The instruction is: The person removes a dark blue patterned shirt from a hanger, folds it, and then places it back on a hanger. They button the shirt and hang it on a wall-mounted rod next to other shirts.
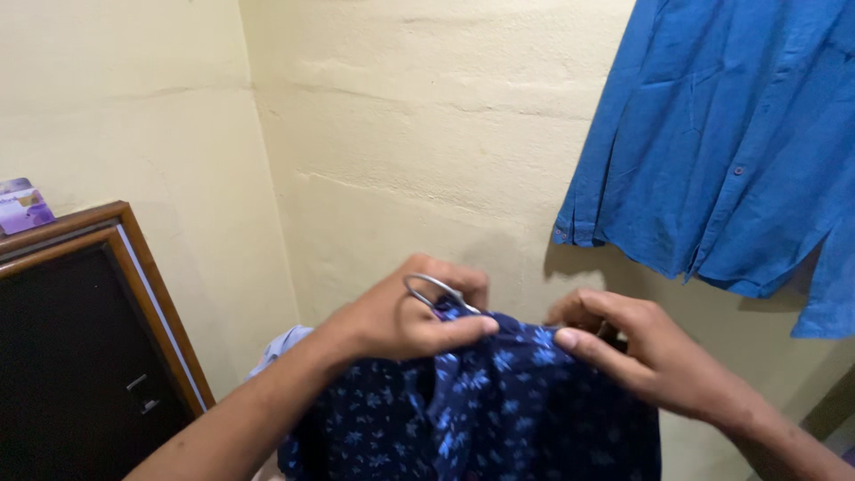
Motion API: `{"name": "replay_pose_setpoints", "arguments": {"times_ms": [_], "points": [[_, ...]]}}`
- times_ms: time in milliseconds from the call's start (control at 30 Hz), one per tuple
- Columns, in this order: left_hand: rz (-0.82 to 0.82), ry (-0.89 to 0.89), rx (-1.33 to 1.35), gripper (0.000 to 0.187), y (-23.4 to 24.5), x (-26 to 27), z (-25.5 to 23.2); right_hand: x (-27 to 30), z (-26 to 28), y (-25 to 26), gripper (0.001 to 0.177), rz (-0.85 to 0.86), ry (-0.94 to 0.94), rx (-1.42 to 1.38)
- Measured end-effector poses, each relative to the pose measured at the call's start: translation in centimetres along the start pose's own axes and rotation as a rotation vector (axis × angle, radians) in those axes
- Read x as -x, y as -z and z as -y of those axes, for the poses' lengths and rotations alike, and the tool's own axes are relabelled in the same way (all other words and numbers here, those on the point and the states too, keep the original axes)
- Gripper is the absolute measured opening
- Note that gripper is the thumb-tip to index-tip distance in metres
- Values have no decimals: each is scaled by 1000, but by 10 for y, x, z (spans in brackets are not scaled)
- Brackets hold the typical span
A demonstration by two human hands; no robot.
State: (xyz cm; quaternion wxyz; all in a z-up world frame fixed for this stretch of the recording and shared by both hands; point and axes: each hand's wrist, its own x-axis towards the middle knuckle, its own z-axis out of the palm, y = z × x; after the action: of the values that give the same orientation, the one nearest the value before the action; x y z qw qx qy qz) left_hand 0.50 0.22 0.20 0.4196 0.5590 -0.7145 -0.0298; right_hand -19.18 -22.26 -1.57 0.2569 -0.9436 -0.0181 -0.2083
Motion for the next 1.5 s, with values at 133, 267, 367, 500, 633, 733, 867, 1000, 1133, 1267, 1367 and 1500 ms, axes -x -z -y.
{"name": "replay_pose_setpoints", "arguments": {"times_ms": [133,267,367,500,633,733,867,1000,1133,1267,1367,1500], "points": [[-37,8,12,27,11,2,6,3,-14,8,25,-82,2,148],[25,41,66,30,9,3,7,19,-25,1,25,-152,9,232],[30,6,193,46,8,9,3,38,-28,1,23,-99,62,141],[23,-241,84,74,7,14,-6,53,-33,4,26,6,-283,113],[47,-322,-48,75,0,19,-9,60,-46,5,28,29,-380,-21],[87,-332,-91,68,-5,22,-7,65,-61,2,26,38,-343,-94],[89,-322,-22,56,-5,20,0,74,-77,-11,21,50,-70,144],[95,-284,24,49,-9,20,3,76,-86,-23,18,-117,104,163],[53,-226,-48,41,-14,18,3,72,-80,-25,20,-107,-38,187],[-17,-53,1,40,-12,8,3,55,-62,-24,21,-38,-240,291],[-77,114,-50,41,-13,-6,8,36,-49,-23,21,18,-67,194],[-100,246,-13,45,-15,-19,14,21,-30,-36,22,-18,-77,202]]}}
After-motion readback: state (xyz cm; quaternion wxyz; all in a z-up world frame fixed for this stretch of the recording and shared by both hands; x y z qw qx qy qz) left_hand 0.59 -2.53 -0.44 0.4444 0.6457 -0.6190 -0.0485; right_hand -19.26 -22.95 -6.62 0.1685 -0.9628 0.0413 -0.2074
